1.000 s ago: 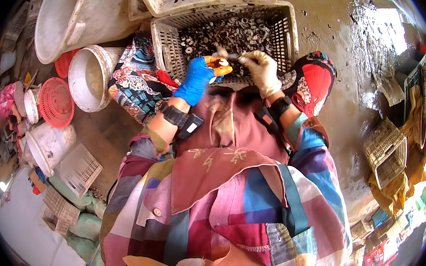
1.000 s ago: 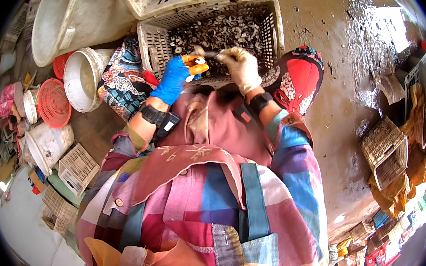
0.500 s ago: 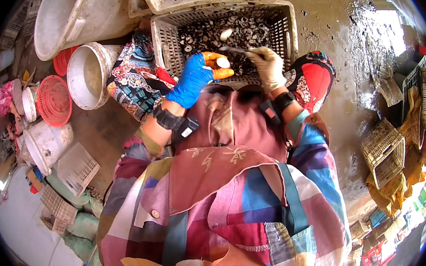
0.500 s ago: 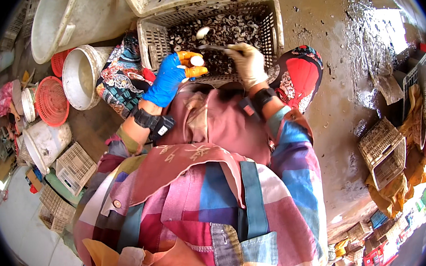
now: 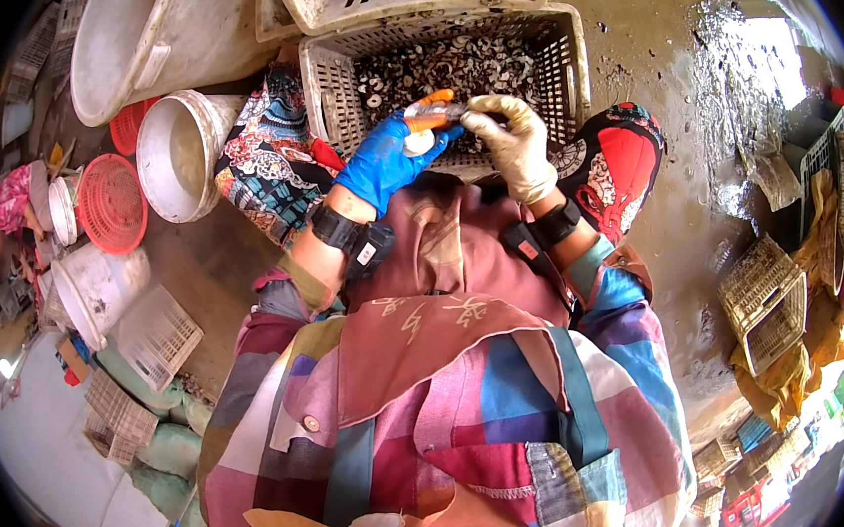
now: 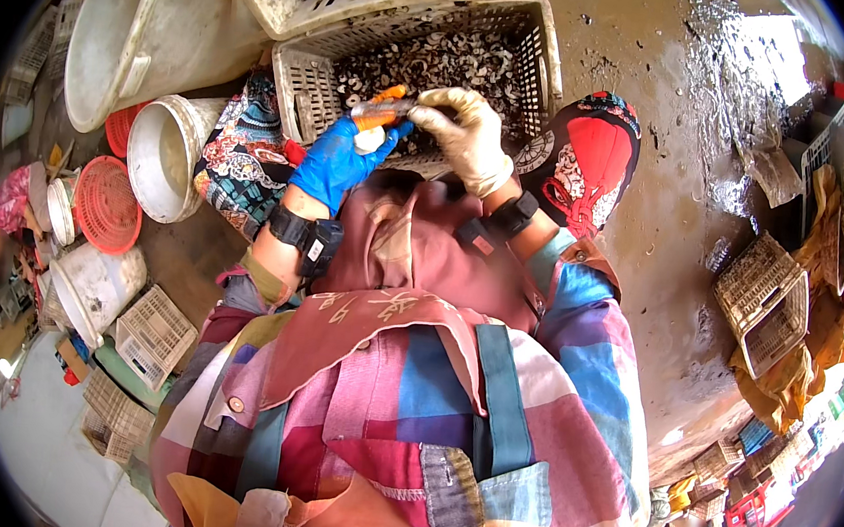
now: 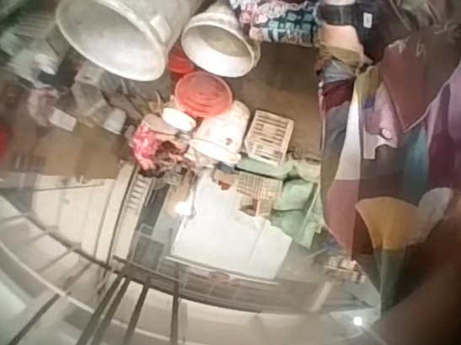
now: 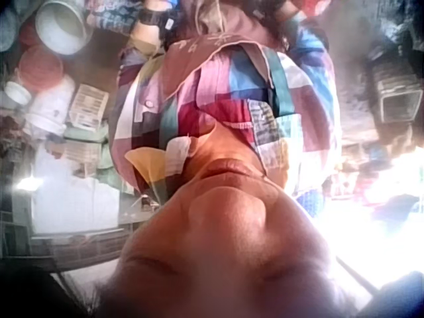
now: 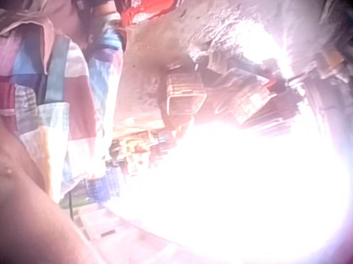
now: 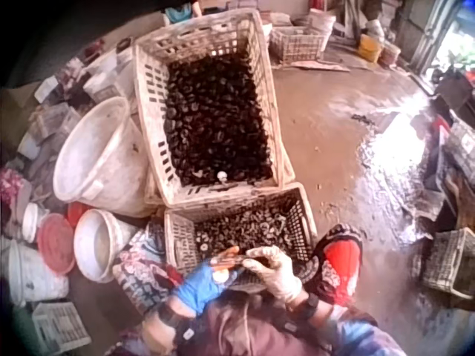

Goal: The person shucks shellfish using a small tool, prying open the shells and placing the extracted meat into a small container.

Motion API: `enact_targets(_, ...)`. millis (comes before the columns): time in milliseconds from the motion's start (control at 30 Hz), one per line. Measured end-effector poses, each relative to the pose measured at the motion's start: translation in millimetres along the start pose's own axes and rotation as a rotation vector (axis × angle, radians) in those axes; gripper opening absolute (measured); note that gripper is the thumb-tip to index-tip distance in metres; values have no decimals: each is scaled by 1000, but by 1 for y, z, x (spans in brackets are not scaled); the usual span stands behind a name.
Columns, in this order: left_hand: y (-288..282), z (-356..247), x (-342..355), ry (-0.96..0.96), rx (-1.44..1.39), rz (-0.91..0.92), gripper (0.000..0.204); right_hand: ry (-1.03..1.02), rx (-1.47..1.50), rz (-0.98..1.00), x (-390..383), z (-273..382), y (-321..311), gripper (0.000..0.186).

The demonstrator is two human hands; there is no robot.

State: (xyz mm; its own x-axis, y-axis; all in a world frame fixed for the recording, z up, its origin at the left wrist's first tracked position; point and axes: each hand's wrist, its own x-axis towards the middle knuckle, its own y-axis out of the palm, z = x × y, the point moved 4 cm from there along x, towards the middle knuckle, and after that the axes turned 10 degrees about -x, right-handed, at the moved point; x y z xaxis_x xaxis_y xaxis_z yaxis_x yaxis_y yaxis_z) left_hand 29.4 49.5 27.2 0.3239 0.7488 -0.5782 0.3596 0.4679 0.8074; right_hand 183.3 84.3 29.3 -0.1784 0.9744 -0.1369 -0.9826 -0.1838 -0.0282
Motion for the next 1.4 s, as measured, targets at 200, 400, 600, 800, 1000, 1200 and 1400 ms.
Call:
enact_targets(200, -6, 7, -1, 134, 88, -60, 30, 87, -261, -76, 19, -38, -40, 17)
enact_targets(400, -8, 4, 2, 23, 53, 54, 23, 75, -120, 17, 8, -22, -16, 18)
enact_targets(600, -22, 4, 1, -18, 98, 7, 36, 121, 82, 97, 7, -12, -9, 15)
enact_targets(800, -29, 5, 2, 48, 80, -39, 36, 136, -253, 44, 14, -38, -40, 20)
enact_targets(1000, -20, 2, 2, -22, 148, 54, 28, 66, -494, 115, 18, -30, -32, 20)
enact_targets(1200, -18, 6, -3, -22, 72, -76, 33, -40, -113, 78, 8, -33, -12, 20)
enact_targets(1400, -23, 6, 0, 0, 197, -24, 29, 82, -174, 125, 14, -35, -22, 17)
